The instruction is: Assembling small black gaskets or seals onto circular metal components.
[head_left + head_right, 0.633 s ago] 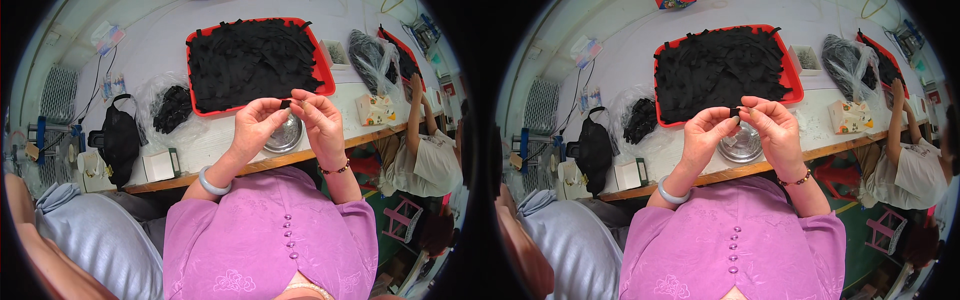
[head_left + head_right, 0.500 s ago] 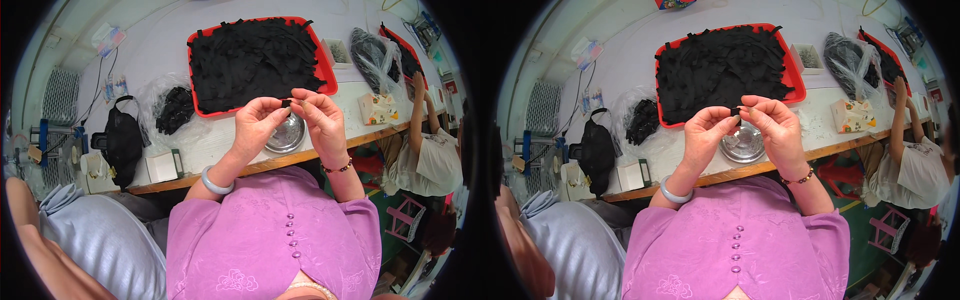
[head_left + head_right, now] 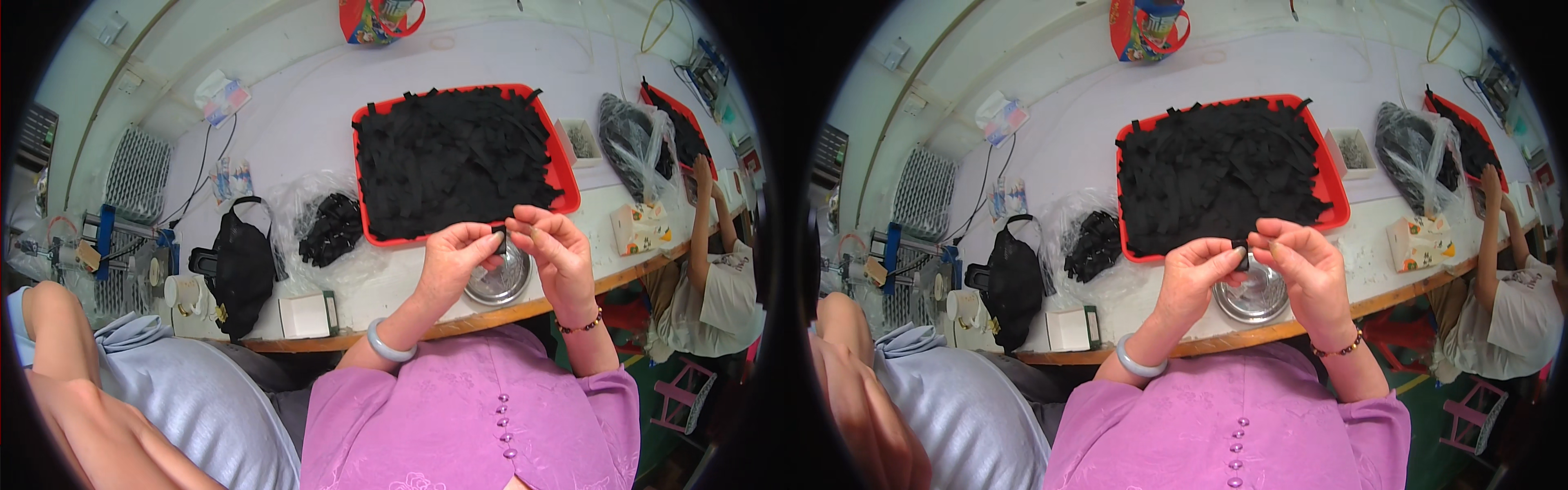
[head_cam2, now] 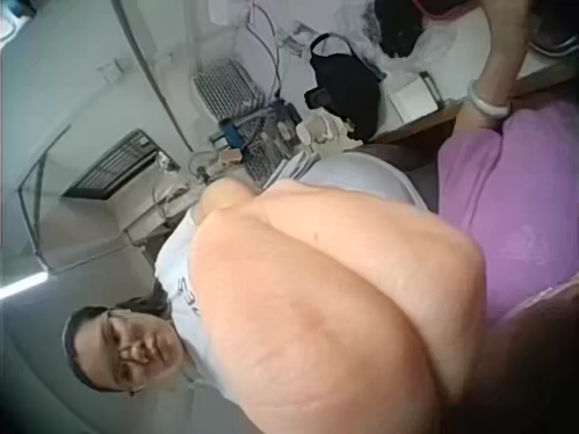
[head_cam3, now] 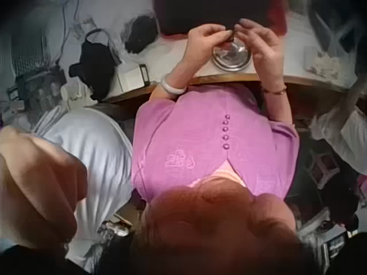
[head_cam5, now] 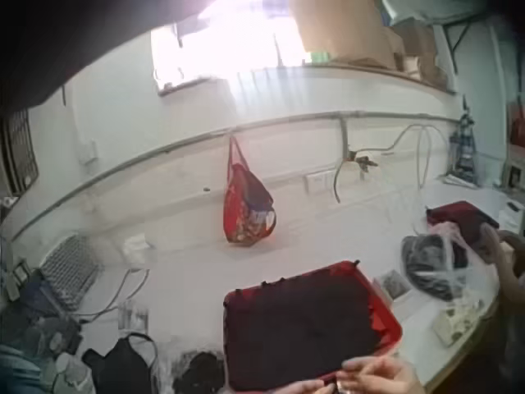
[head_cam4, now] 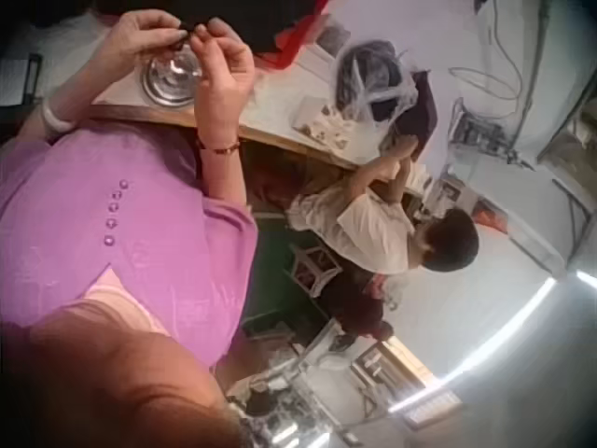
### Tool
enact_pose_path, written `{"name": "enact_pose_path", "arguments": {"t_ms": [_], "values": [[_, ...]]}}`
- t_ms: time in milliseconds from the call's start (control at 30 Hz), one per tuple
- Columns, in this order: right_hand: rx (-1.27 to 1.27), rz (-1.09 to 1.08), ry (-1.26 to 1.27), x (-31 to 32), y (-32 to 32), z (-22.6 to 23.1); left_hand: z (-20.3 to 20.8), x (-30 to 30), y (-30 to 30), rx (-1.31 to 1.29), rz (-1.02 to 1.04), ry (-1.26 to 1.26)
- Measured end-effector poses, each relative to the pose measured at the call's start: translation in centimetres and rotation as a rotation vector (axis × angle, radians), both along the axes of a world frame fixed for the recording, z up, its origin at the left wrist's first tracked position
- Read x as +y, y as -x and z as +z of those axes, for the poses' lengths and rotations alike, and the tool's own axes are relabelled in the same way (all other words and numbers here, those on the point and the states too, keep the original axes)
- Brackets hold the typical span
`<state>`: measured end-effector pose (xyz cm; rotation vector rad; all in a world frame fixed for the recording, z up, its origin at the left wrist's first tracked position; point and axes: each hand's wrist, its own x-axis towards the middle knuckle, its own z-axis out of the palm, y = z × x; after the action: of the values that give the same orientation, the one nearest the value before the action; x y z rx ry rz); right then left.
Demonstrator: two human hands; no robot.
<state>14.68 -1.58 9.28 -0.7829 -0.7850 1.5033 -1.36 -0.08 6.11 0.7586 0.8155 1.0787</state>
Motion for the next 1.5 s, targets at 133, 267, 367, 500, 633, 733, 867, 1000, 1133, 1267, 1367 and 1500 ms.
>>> {"name": "enact_pose_path", "arguments": {"t_ms": [133,267,367,500,633,733,867,1000,1133,1267,1367,1500], "values": [[-0.001,-0.001,-0.004,-0.1,-0.1,0.3,0.1,0.0,-0.2,-0.001,-0.023,-0.012],[-0.018,-0.002,0.003,-0.1,0.2,0.4,0.0,-0.1,-0.1,-0.023,-0.042,-0.017],[-0.055,-0.016,0.006,0.0,0.1,0.5,0.7,0.0,-0.3,0.039,-0.051,-0.016],[-0.083,-0.034,0.031,-0.2,0.2,0.9,1.0,0.0,-0.2,0.074,-0.076,-0.030],[-0.056,-0.021,0.019,-0.9,0.8,0.9,0.7,-1.0,0.3,-0.003,-0.056,0.019],[-0.071,0.003,-0.002,-0.5,0.5,0.8,0.9,-0.3,0.3,-0.022,-0.107,0.004],[-0.091,-0.054,-0.052,-0.8,0.7,0.7,0.7,-0.6,0.1,-0.005,-0.127,-0.037],[-0.093,-0.010,-0.039,-0.9,0.7,0.7,0.7,-0.8,0.6,0.003,-0.129,-0.044],[-0.080,0.007,-0.068,-1.1,0.4,0.8,1.3,-1.2,0.5,0.014,-0.116,-0.033],[-0.045,-0.005,-0.026,-1.3,0.2,0.7,1.1,-1.2,0.5,-0.001,-0.123,-0.031],[-0.049,0.020,-0.012,-0.8,0.0,0.5,1.4,-1.3,0.5,0.028,-0.109,-0.025],[-0.085,-0.010,0.011,-1.5,-0.6,0.4,1.4,-0.6,-0.4,-0.032,-0.121,-0.040]]}}
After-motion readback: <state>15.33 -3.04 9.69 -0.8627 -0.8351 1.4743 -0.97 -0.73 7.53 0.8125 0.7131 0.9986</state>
